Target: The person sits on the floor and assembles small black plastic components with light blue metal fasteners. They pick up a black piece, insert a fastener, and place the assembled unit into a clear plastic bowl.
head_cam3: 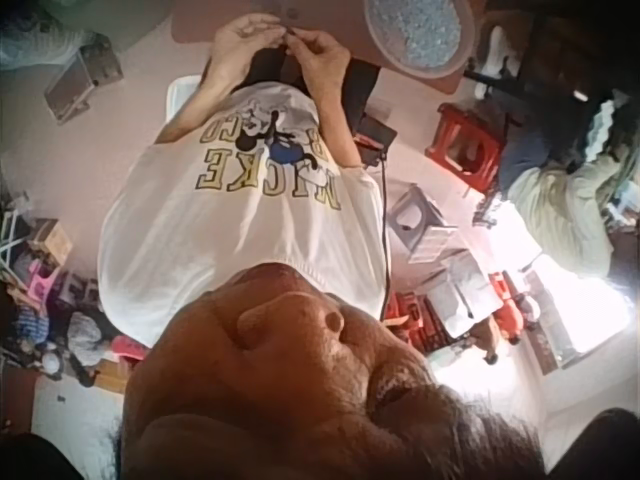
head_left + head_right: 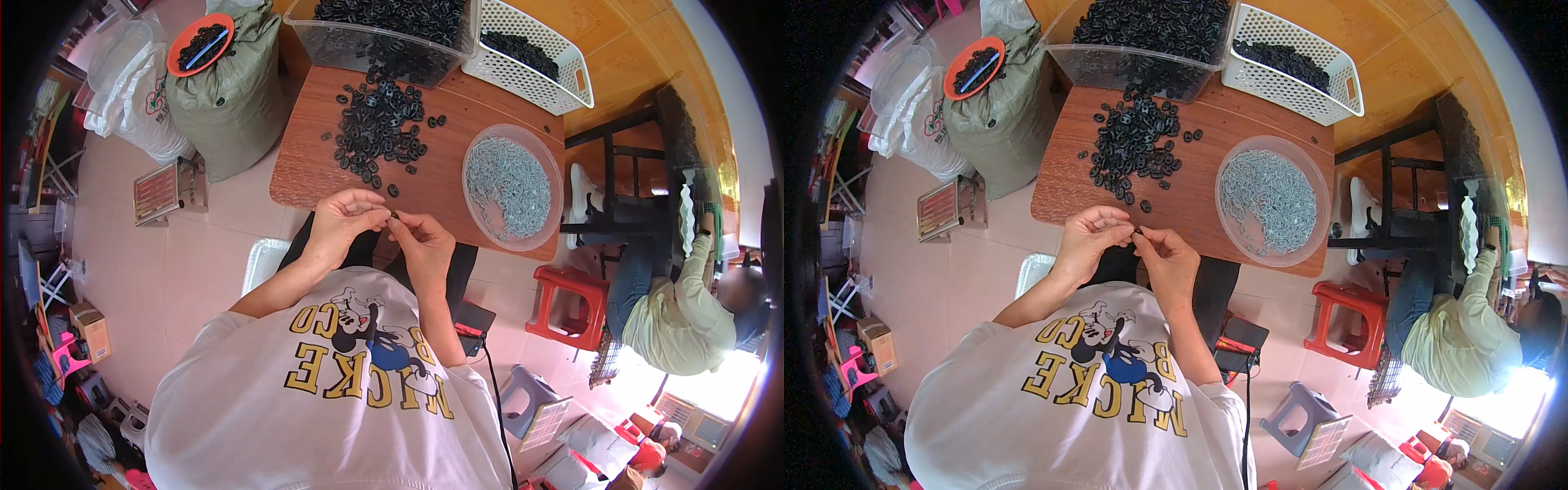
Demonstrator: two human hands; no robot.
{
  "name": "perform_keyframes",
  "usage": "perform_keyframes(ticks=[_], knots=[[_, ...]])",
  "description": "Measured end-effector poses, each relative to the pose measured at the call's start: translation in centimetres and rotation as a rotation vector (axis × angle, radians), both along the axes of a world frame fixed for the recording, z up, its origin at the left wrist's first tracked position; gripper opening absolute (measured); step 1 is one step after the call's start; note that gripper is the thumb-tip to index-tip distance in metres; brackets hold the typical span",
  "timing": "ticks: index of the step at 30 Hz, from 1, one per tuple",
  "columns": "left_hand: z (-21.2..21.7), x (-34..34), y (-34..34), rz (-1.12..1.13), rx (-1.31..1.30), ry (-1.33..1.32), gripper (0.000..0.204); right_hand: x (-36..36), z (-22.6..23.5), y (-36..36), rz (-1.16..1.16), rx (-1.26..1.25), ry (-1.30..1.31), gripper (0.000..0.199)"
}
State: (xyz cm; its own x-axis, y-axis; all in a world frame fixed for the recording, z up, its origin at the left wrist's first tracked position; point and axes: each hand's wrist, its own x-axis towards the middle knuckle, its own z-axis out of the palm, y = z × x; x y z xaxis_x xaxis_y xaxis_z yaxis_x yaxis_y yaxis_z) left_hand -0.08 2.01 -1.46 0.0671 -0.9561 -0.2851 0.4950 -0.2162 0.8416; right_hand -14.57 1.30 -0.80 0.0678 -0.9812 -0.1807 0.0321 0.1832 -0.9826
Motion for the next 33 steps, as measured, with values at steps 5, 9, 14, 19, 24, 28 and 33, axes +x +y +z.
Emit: perform_keyframes(ticks=[5,9,14,19,24,28,33], knots=[[-0.6,0.1,0.0,-0.016,0.030,-0.035,0.020,-0.1,0.1,0.1,0.018,0.015,0.045,0.011],[-0.4,0.1,0.0,-0.077,0.051,-0.018,0.025,-0.4,-0.3,0.2,0.013,0.086,0.032,0.011],[-1.2,0.0,-0.1,-0.094,0.059,-0.014,0.028,-0.5,-1.1,0.1,0.003,0.071,0.023,0.013],[-1.1,-0.1,0.0,-0.083,0.073,-0.040,0.025,-0.9,-0.6,0.4,-0.015,0.100,-0.048,0.011],[-0.8,0.3,-1.6,-0.052,-0.276,-0.612,0.024,-2.3,-1.4,0.3,-0.066,0.075,-0.094,0.011],[-0.6,0.4,-3.8,-0.194,-0.761,-1.289,0.028,-2.8,-1.6,0.2,-0.108,0.041,-0.138,0.011],[-2.1,0.4,-4.7,-0.294,-0.785,-1.362,0.028,-3.3,-1.1,0.4,-0.129,0.039,-0.165,0.013]])
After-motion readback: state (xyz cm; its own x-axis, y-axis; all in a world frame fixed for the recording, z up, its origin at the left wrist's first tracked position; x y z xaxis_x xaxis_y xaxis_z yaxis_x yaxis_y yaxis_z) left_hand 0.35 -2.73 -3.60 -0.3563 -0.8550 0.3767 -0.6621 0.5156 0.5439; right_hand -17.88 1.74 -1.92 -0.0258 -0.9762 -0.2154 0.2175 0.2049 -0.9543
